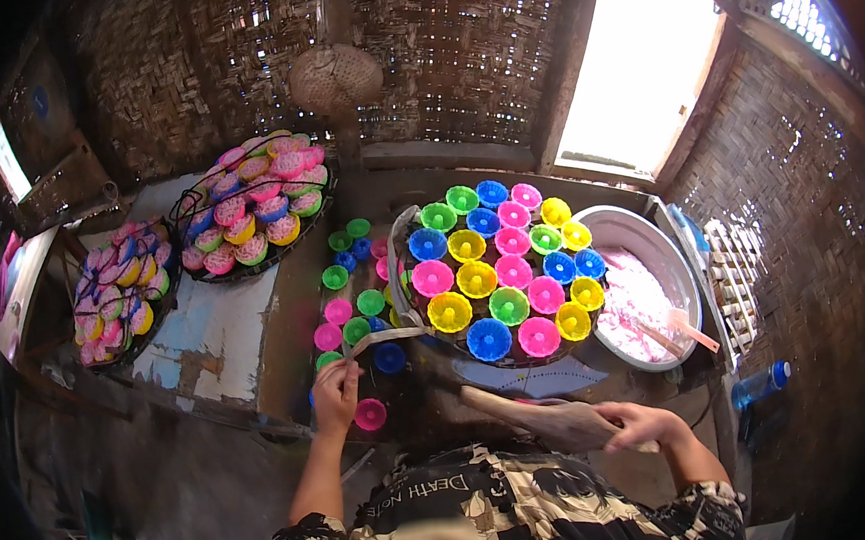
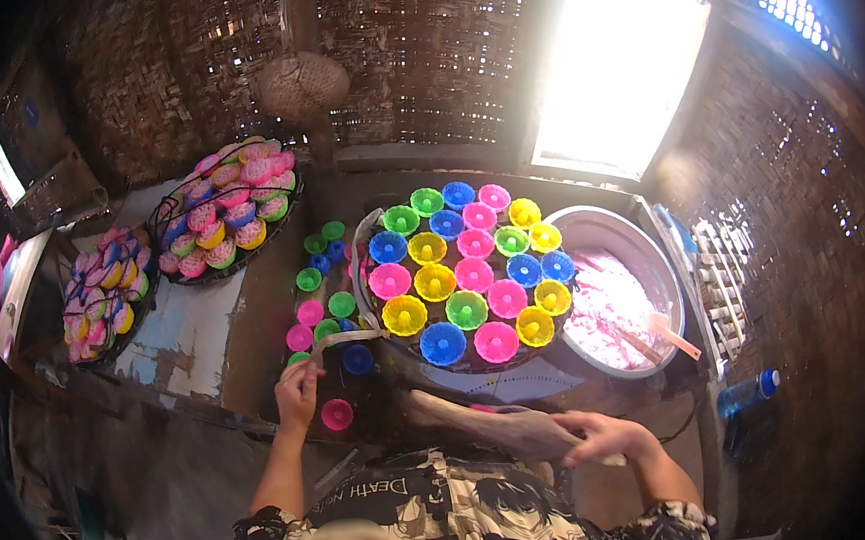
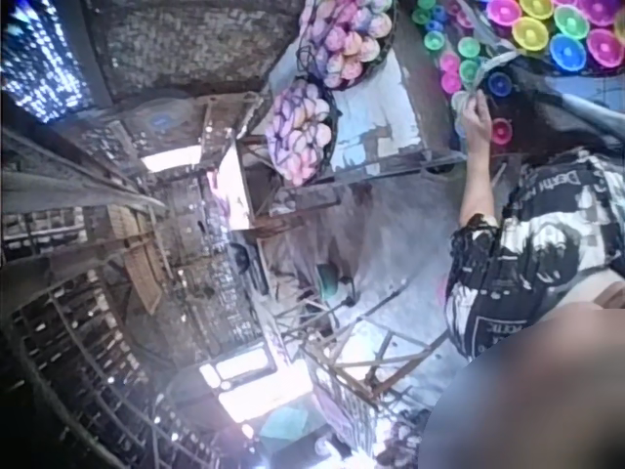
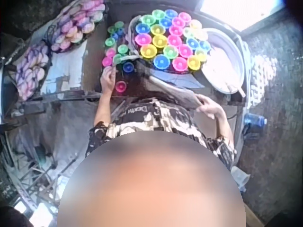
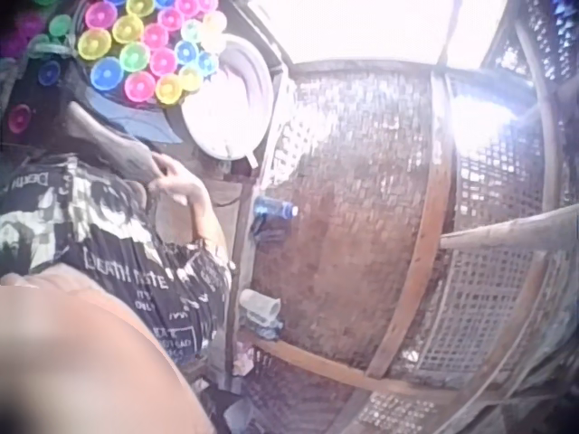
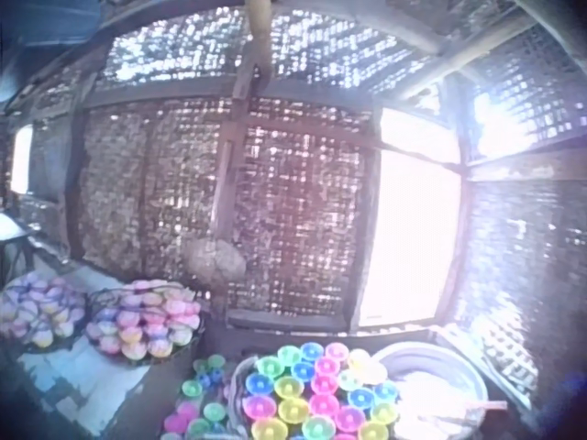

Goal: The person removes pink fluffy items from colorful plastic molds and places the molds into a green basin. They then arrange the empty molds into a circular woven tray. Finally, they use a wooden tool to scoop pink paste from a bucket and fill the molds in the tray.

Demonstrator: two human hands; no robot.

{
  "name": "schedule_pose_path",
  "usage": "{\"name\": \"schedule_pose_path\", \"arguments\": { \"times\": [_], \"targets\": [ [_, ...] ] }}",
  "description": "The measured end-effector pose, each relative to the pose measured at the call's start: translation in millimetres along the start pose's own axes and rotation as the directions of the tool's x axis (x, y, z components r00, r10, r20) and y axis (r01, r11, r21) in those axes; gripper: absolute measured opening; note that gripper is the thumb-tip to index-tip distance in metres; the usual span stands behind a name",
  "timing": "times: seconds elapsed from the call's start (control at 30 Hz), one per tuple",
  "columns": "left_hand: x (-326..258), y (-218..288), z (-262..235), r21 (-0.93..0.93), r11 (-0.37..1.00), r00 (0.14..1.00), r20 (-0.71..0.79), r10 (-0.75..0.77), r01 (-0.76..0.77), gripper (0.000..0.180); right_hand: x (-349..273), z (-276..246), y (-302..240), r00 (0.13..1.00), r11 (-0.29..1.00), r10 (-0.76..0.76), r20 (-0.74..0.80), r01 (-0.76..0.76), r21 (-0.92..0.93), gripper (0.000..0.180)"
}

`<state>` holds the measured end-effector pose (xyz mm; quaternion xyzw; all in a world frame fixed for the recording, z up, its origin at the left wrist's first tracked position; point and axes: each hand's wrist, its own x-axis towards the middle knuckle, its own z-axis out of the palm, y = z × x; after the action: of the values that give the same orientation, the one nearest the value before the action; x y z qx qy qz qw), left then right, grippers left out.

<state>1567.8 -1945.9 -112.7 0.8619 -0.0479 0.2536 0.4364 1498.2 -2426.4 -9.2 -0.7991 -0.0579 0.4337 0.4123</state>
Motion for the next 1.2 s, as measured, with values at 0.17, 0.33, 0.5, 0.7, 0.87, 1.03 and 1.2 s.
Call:
{"name": "schedule_pose_path", "arguments": {
  "times": [0.17, 0.33, 0.5, 0.7, 0.87, 1.03, 1.2],
  "targets": [
    [45, 67, -24, -0.024, 0.968, 0.92, -0.318, 0.23, -0.25, 0.039, -77, 0, -19, 0.968, 0.816, -0.251, -0.02, 0.223, 0.533, 0.097],
    [119, 192, 33, -0.843, -0.17, 0.732, 0.322, 0.6, 0.51, 0.125, -34, 17, -68, 0.887, 0.518, -0.462, -0.012, 0.28, 0.808, 0.102],
    [167, 261, 20, -0.728, -0.416, 0.624, 0.02, 0.781, 0.544, 0.121, -18, 13, -88, 0.804, 0.497, -0.586, 0.103, 0.256, 0.829, 0.092],
    [191, 251, 29, -0.768, -0.413, 0.682, 0.042, 0.731, 0.489, 0.107, -30, -27, -116, 0.849, 0.647, -0.39, 0.356, -0.022, 0.762, 0.124],
    [197, 202, 43, -0.638, -0.545, 0.816, 0.251, 0.521, 0.544, 0.095, -10, -37, -135, 0.969, 0.767, -0.169, 0.183, 0.012, 0.642, 0.13],
    [192, 144, -4, -0.824, -0.5, 0.676, -0.21, 0.707, 0.267, 0.097, 59, -29, -147, 0.86, 0.803, -0.299, 0.413, -0.008, 0.596, 0.119],
    [199, 113, -42, -0.859, -0.497, 0.965, -0.017, 0.262, 0.12, 0.075, 115, -25, -200, 0.73, 0.772, -0.445, 0.519, 0.019, 0.635, 0.104]
  ]
}}
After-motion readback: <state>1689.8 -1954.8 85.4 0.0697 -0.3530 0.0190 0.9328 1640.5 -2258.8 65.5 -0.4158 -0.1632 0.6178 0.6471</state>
